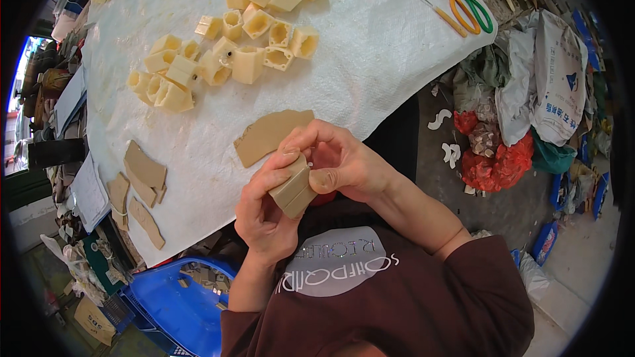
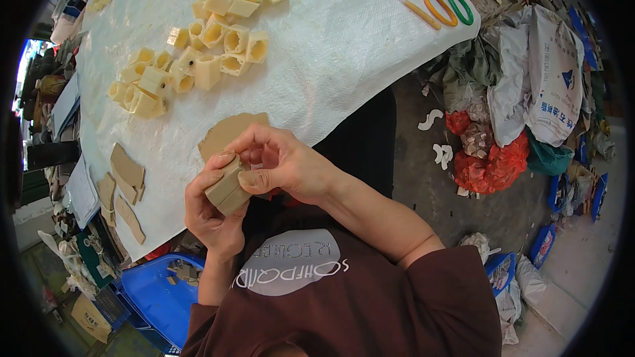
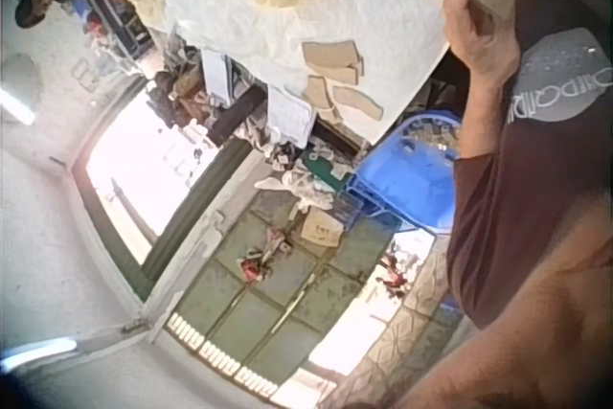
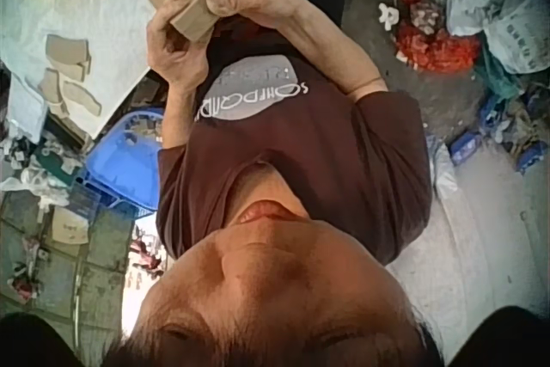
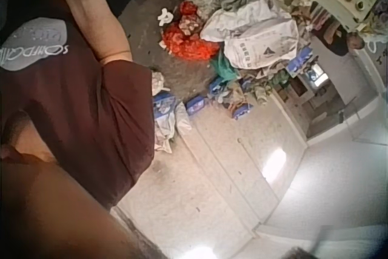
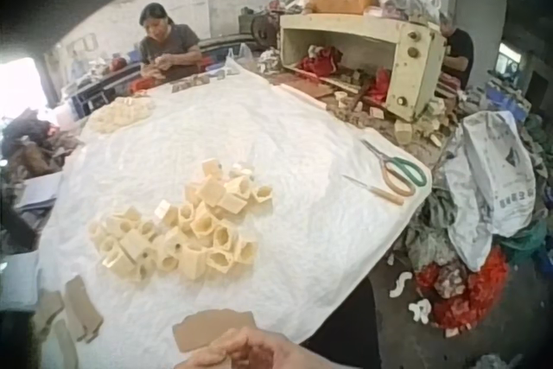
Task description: The person repeatedly picks up small hollow plastic pieces from a white surface and rubs their edges with a sanding pad. They rotate each piece to smooth multiple sides, occasionally using scissors to trim edges, and place the finished pieces back on the table.
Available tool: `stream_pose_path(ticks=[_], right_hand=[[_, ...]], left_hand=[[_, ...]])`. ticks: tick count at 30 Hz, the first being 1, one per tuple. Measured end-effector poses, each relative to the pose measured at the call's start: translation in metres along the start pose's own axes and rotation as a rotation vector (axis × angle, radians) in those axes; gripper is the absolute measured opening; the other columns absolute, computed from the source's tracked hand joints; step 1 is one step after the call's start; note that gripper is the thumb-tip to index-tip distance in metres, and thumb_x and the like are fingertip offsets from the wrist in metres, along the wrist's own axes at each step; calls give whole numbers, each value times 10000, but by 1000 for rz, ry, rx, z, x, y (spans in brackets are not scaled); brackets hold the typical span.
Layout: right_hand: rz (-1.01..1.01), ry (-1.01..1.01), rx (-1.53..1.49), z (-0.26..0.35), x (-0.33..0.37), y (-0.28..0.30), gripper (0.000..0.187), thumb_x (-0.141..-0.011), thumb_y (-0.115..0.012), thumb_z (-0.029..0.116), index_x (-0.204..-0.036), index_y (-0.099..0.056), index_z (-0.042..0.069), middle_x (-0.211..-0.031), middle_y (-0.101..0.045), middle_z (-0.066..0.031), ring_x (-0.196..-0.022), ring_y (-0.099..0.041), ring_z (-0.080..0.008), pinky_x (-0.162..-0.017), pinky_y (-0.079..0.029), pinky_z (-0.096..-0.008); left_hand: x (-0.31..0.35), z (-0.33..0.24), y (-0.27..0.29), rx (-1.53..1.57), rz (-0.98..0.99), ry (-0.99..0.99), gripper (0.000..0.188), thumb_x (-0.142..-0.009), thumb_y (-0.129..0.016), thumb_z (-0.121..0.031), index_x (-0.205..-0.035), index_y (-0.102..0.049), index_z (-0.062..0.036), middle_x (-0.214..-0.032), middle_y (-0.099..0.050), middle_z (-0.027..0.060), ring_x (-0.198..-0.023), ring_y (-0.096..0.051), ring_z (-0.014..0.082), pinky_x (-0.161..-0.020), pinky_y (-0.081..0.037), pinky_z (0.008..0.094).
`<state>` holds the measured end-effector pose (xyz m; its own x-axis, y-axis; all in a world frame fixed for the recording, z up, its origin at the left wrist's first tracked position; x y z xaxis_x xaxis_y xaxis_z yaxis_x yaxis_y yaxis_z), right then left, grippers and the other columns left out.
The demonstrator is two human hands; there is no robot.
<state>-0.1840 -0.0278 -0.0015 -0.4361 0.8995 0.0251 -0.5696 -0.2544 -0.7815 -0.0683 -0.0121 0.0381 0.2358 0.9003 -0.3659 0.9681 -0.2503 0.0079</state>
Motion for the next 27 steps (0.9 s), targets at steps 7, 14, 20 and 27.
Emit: stream_pose_path(ticks=[7,14,20,27], right_hand=[[5,165,228,8,4,0,357,-804,-674,272,-1071,-556,68,-987,-520,-49,-913,-499,-133,-806,-393,-280],[-162,190,360,12,4,-1,442,-921,-485,339,-1243,-452,38,-1103,-514,-79,-979,-501,-143,-872,-398,-292],[-262,77,561,27,15,-18,291,-917,-465,157,-1160,-519,7,-937,-570,-37,-784,-517,-67,-663,-437,-210],[-308,9,528,24,15,-11,220,-894,-482,81,-1082,-552,-9,-921,-574,-30,-855,-514,-60,-754,-430,-224]], left_hand=[[5,3,-5,13,-51,-1,435,-755,-709,-75,-1094,-442,-30,-1175,-516,189,-1117,-500,274,-941,-415,369],[2,6,0,-109,-148,-59,476,-702,-684,57,-1076,-403,-31,-1170,-493,190,-1119,-505,305,-946,-420,397],[-7,8,-7,-134,-170,-212,521,-655,-655,154,-1056,-376,-28,-1170,-453,182,-1124,-501,362,-947,-433,454],[-8,16,-15,-160,-169,-318,555,-654,-638,173,-1093,-375,-42,-1163,-448,179,-1076,-531,377,-898,-476,453]])
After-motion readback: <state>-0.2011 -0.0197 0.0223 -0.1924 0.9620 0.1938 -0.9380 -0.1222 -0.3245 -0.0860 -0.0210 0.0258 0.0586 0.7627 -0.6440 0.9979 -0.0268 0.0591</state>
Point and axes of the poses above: each hand's wrist, its own x-axis away from the middle knuckle, its own y-axis out of the back of the hand, z = x × y, the point moved 5 cm from there along -x, towards the middle knuckle
